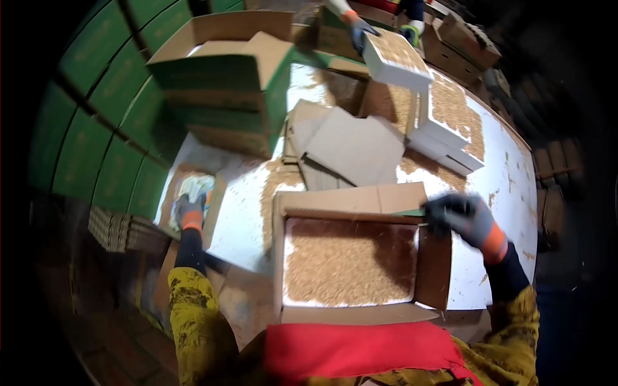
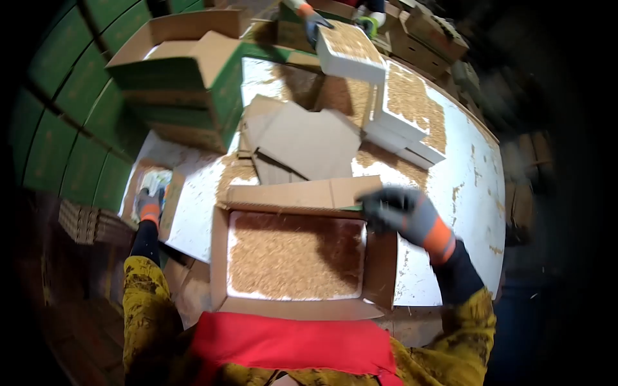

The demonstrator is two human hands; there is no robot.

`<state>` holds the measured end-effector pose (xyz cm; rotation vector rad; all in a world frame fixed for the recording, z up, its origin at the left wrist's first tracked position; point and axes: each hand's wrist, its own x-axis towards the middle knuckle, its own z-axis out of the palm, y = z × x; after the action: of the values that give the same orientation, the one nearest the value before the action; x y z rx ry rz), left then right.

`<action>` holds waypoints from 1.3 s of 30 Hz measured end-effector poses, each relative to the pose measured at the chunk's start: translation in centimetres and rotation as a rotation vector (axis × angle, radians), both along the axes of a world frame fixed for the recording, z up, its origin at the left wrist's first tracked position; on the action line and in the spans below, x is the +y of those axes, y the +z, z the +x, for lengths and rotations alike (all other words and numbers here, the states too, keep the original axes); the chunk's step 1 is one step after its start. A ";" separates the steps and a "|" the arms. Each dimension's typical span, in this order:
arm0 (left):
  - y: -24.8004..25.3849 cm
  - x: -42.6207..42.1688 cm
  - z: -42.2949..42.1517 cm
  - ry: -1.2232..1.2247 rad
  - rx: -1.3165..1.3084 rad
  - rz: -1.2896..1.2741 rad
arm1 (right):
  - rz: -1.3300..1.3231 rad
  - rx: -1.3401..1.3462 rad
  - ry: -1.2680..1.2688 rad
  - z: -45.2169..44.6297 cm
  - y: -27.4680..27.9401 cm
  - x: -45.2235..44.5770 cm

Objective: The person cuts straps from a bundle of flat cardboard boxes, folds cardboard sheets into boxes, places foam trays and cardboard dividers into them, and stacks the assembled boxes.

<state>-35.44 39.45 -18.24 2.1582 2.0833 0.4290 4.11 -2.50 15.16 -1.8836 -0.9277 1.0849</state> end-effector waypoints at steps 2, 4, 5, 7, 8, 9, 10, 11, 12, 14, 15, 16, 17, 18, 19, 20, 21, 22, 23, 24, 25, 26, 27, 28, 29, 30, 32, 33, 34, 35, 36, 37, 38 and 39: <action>2.2 -0.9 0.9 0.046 0.103 -0.035 | 0.141 0.001 -0.046 5.3 -2.5 3.5; 1.4 -0.1 0.8 0.081 0.089 -0.037 | 0.120 -0.217 0.109 11.3 -9.0 6.7; 1.5 -0.3 0.8 0.092 0.014 0.038 | -0.053 -0.305 0.106 13.0 -11.8 8.5; -0.4 0.9 -0.7 0.106 -0.089 0.088 | -0.101 -0.660 0.290 17.4 -20.3 11.6; -0.4 1.2 -1.5 0.103 -0.166 0.061 | -0.097 -0.704 0.299 17.6 -22.5 13.0; -0.5 1.9 -2.5 0.099 -0.241 0.037 | -0.090 -0.747 0.305 16.7 -23.4 14.7; -0.9 2.6 -3.6 0.045 -0.329 0.059 | -0.185 -0.917 0.313 15.8 -24.1 16.3; 0.9 1.6 -3.0 0.059 -0.359 0.044 | -0.106 -1.055 0.311 15.2 -24.1 17.1; 2.3 0.2 -1.9 0.100 -0.433 -0.023 | -0.135 -1.086 0.273 15.8 -25.4 17.8; 1.1 1.8 -4.2 0.041 -0.426 0.095 | -0.164 -1.113 0.214 16.7 -26.7 19.1; -1.5 3.0 -7.2 -0.061 -0.333 0.252 | -0.178 -1.111 0.203 16.6 -26.1 19.2; 0.8 2.1 -7.2 -0.046 -0.422 0.113 | -0.191 -1.081 0.203 17.3 -26.1 19.0; 2.9 1.1 -6.0 -0.043 -0.528 -0.022 | -0.209 -1.061 0.188 18.2 -25.8 18.6; 2.4 1.3 -6.9 -0.035 -0.654 -0.032 | -0.193 -0.972 0.130 18.4 -24.2 17.7; 1.6 1.9 -7.1 -0.042 -0.788 -0.040 | -0.180 -0.888 0.062 18.9 -22.8 16.8; 5.8 -0.6 -4.9 -0.004 -0.879 -0.137 | 0.018 -0.690 0.044 21.0 -23.5 15.8; 7.1 -1.0 -4.9 -0.006 -0.886 -0.133 | 0.205 -0.492 0.022 23.2 -24.8 14.7; 7.7 -1.0 -4.7 -0.019 -0.894 -0.134 | 0.360 -0.392 -0.050 24.5 -25.5 13.6; 8.3 -1.1 -3.8 -0.040 -0.902 -0.149 | 0.349 -0.355 -0.078 25.7 -25.4 12.9; 10.4 -2.6 -2.1 -0.188 -1.025 -0.105 | 0.332 -0.323 -0.120 27.6 -24.6 12.2; 14.0 -5.0 0.6 -0.257 -1.134 -0.113 | 0.311 -0.297 -0.174 29.4 -23.3 10.3; 17.6 -7.5 3.5 -0.326 -1.243 -0.128 | 0.322 -0.293 -0.305 28.7 -20.8 8.5; 21.8 -10.6 6.4 -0.299 -1.326 -0.189 | 0.336 -0.287 -0.431 25.9 -17.3 7.8; 25.4 -14.2 8.3 -0.423 -1.258 -0.254 | 0.435 -0.218 -0.409 23.4 -14.2 6.6; 27.4 -17.5 9.9 -0.538 -1.185 -0.316 | 0.528 -0.146 -0.379 20.6 -11.4 5.5; 27.7 -20.2 12.2 -1.011 -1.329 -0.360 | 0.526 -0.263 -0.394 17.2 -8.9 4.6; 26.5 -24.3 13.7 -1.613 -0.634 -0.020 | 0.567 -0.490 -0.301 9.9 -4.2 2.6; 25.1 -26.2 12.8 -1.538 0.177 0.334 | 0.537 -0.730 -0.279 6.2 -2.5 1.2; 25.2 -26.9 11.8 -1.530 0.189 0.225 | 0.602 -1.126 -0.089 1.8 0.3 0.6; 25.4 -27.2 11.0 -1.512 0.202 0.120 | 0.636 -1.229 -0.025 -1.4 0.7 -0.4; 24.9 -26.9 10.1 -1.406 0.051 0.269 | 0.524 -1.563 0.159 -4.5 1.7 -1.8; 25.4 -26.8 9.1 -1.304 -0.104 0.271 | 0.596 -1.578 0.239 -7.1 0.5 -2.5; 26.6 -26.7 7.9 -1.198 -0.253 0.262 | 0.541 -1.481 0.396 -9.2 -0.9 -3.1; 27.2 -26.8 7.2 -1.087 -0.400 0.248 | 0.419 -1.347 0.596 -10.5 -1.9 -3.1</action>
<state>-28.25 12.64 8.95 2.6260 0.5081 0.8637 -6.39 -5.63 13.25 -1.8596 -2.3143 -0.3289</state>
